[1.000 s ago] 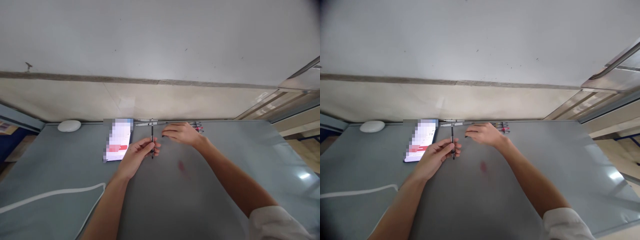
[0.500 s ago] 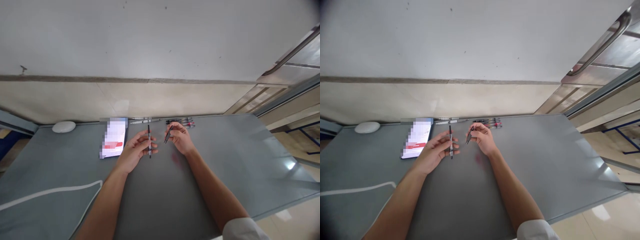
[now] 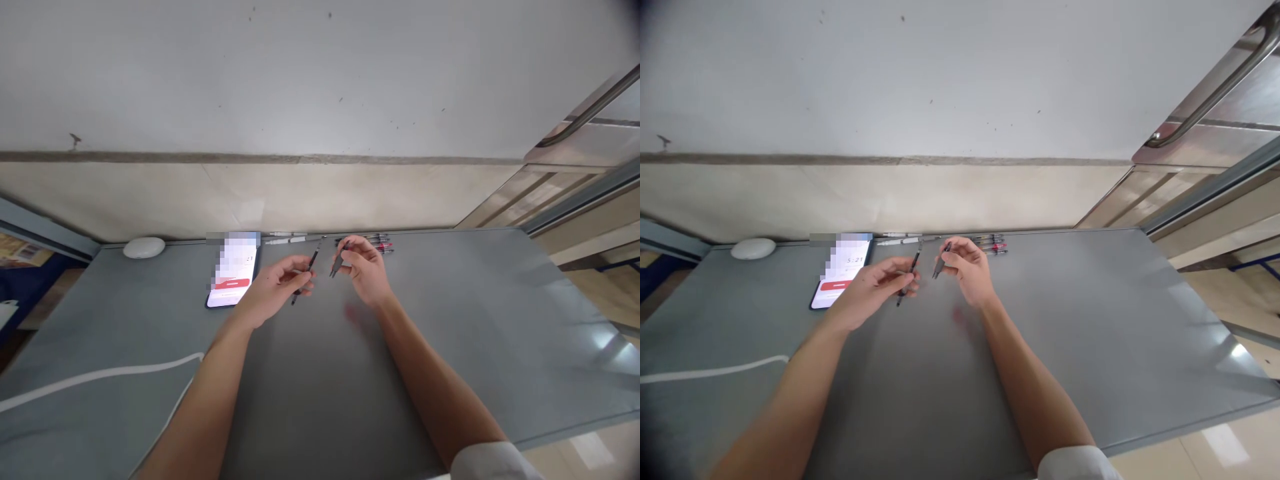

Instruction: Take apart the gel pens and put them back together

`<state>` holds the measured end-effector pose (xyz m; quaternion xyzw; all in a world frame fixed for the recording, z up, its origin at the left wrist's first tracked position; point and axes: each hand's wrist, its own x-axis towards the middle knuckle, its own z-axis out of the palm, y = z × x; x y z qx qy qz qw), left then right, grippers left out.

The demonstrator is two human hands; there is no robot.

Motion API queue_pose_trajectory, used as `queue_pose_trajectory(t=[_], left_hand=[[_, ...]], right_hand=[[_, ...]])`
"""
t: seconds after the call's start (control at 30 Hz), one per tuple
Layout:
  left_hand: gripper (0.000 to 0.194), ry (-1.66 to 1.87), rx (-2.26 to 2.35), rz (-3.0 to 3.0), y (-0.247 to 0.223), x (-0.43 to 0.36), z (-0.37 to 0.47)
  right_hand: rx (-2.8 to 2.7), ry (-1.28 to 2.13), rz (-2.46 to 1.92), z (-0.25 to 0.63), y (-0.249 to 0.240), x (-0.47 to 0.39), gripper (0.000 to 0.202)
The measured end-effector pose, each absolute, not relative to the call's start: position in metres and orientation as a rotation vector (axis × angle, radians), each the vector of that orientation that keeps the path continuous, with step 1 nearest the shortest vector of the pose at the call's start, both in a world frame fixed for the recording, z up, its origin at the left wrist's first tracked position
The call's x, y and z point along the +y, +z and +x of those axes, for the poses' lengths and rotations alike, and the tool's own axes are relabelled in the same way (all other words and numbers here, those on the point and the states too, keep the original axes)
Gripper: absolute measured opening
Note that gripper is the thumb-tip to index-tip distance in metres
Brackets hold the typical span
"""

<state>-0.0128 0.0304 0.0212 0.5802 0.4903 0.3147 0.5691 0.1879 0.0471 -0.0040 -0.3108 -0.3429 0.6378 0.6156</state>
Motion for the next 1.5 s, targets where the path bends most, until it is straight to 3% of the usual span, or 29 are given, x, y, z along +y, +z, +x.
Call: queue_pose_trajectory(t=[0.23, 0.6, 1.5], left_hand=[[0.028, 0.517, 1.204, 1.611, 0.043, 0.040, -0.011], [0.027, 0.442, 1.190, 1.626, 0.042, 0.045, -0.014], [0.031, 0.578, 1.107, 1.626, 0.024, 0.038, -0.001]], right_hand=[[-0.598, 1.230, -0.788, 0.184, 0.012, 0.052, 0.024], [-0.602, 1.130, -0.827, 0.185, 0.010, 0.058, 0.026], [-0.770, 1.272, -0.889, 0.169, 0.005, 0.042, 0.021]])
